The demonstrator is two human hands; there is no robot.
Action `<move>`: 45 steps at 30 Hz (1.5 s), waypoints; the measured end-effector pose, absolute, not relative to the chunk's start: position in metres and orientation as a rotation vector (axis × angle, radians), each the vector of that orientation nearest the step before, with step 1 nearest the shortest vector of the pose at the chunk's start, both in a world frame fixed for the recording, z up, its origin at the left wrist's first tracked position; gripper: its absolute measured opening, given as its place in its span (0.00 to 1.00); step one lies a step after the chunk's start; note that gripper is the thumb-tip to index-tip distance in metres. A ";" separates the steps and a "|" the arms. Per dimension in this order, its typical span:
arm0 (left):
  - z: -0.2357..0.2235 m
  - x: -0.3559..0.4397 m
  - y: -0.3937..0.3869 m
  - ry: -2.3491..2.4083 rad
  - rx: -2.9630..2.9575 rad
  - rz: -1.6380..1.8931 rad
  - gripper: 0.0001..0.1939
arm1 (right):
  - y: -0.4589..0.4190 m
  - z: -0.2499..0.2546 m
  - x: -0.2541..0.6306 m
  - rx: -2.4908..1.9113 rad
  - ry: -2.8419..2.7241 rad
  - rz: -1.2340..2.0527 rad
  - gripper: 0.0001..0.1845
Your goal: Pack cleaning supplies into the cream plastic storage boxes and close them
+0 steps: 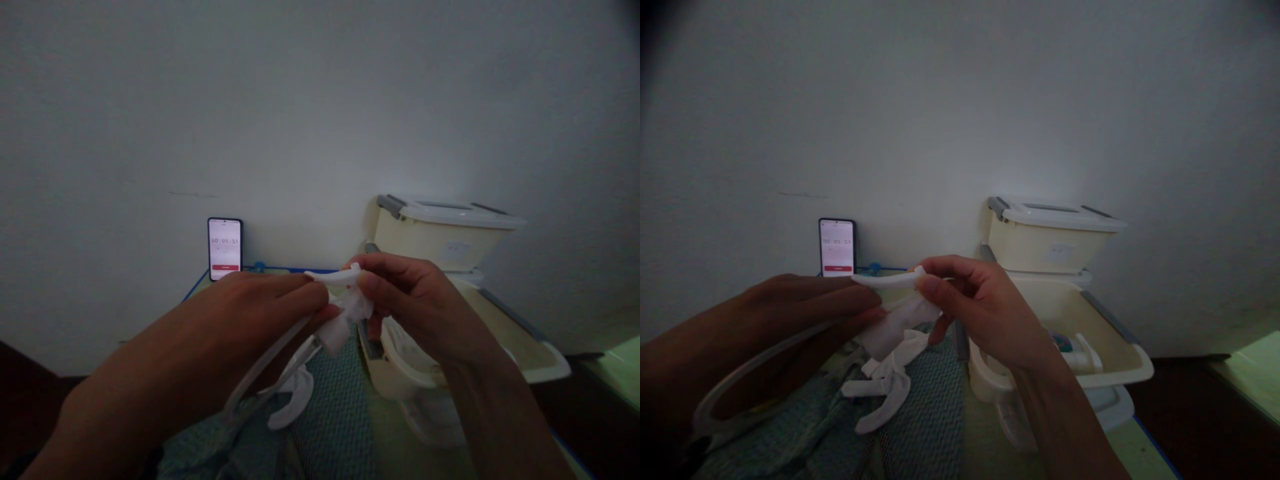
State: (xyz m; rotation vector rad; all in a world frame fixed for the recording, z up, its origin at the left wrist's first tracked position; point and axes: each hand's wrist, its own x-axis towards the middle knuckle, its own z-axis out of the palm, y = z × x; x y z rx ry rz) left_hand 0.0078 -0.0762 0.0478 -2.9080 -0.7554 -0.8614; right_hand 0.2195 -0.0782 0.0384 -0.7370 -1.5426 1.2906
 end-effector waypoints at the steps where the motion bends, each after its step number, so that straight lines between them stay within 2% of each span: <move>1: 0.048 0.007 -0.076 -0.744 -2.960 -0.845 0.07 | -0.079 0.039 0.219 -0.744 -1.547 1.283 0.06; 9: 0.046 0.009 -0.069 -0.840 -3.045 -0.854 0.06 | -0.078 0.040 0.217 -0.788 -1.551 1.255 0.06; 14: 0.050 0.014 -0.061 -0.797 -3.049 -1.009 0.11 | -0.076 0.037 0.214 -0.821 -1.536 1.307 0.08; 19: 0.050 0.010 -0.054 -0.649 -2.927 -1.058 0.08 | -0.075 0.037 0.220 -0.804 -1.506 1.300 0.09; 23: 0.047 0.006 -0.048 -0.639 -2.840 -1.070 0.12 | -0.072 0.037 0.227 -0.803 -1.505 1.256 0.08; 30: 0.039 0.003 -0.034 -0.985 -2.945 -0.843 0.13 | -0.069 0.039 0.237 -0.957 -1.576 1.107 0.11; 36: 0.026 0.012 -0.018 -1.156 -2.967 -0.648 0.16 | -0.070 0.044 0.268 -1.090 -1.588 0.987 0.11; 45: 0.001 0.078 -0.018 -1.125 -2.993 -0.917 0.15 | -0.070 0.032 0.353 -1.341 -1.466 1.046 0.13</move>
